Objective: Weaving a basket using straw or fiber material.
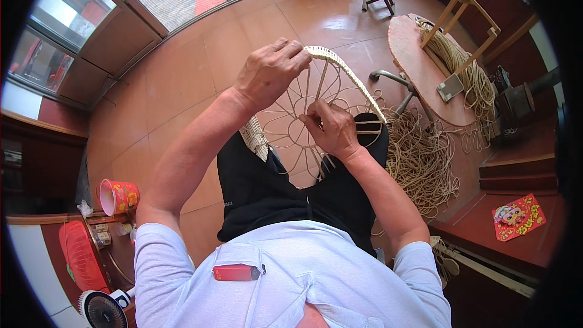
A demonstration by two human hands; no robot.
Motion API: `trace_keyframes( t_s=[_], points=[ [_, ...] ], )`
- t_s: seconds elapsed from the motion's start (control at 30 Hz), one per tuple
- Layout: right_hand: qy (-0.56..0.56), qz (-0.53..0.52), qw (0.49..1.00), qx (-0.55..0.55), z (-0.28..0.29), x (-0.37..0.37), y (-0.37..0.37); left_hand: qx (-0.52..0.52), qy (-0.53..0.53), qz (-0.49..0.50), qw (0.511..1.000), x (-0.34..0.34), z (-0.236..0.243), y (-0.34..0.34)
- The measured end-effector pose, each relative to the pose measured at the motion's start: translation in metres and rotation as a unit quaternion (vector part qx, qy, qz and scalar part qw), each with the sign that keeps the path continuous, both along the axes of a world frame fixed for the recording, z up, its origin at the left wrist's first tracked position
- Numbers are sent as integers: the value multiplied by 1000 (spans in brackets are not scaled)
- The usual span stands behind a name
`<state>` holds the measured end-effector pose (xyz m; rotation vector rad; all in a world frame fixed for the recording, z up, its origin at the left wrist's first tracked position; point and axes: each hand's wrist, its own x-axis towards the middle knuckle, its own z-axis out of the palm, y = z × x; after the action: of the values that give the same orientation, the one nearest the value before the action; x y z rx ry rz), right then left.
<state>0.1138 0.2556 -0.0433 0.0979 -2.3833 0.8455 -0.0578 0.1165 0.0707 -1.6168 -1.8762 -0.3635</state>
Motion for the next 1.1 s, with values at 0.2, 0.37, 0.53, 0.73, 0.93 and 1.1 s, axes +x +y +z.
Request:
trace_keyframes(
  t_s=[0.2,0.37,0.53,0.73,0.93,1.1],
  points=[
    [4,-1,1000,2,1,0,-1,31,-122,16,992,-10,-12,14],
    [8,3,1000,14,3,3,2,41,-152,7,987,-13,-15,19],
    [29,-19,999,13,13,10,0,33,-174,-17,984,-16,-8,16],
    [136,-148,976,79,56,18,20,17,-177,-27,984,-16,3,15],
    [148,-154,975,52,83,-2,31,53,-149,-30,987,-3,4,11],
    [114,-122,986,-20,82,-12,30,58,-136,-27,989,5,8,5]
  ],
)
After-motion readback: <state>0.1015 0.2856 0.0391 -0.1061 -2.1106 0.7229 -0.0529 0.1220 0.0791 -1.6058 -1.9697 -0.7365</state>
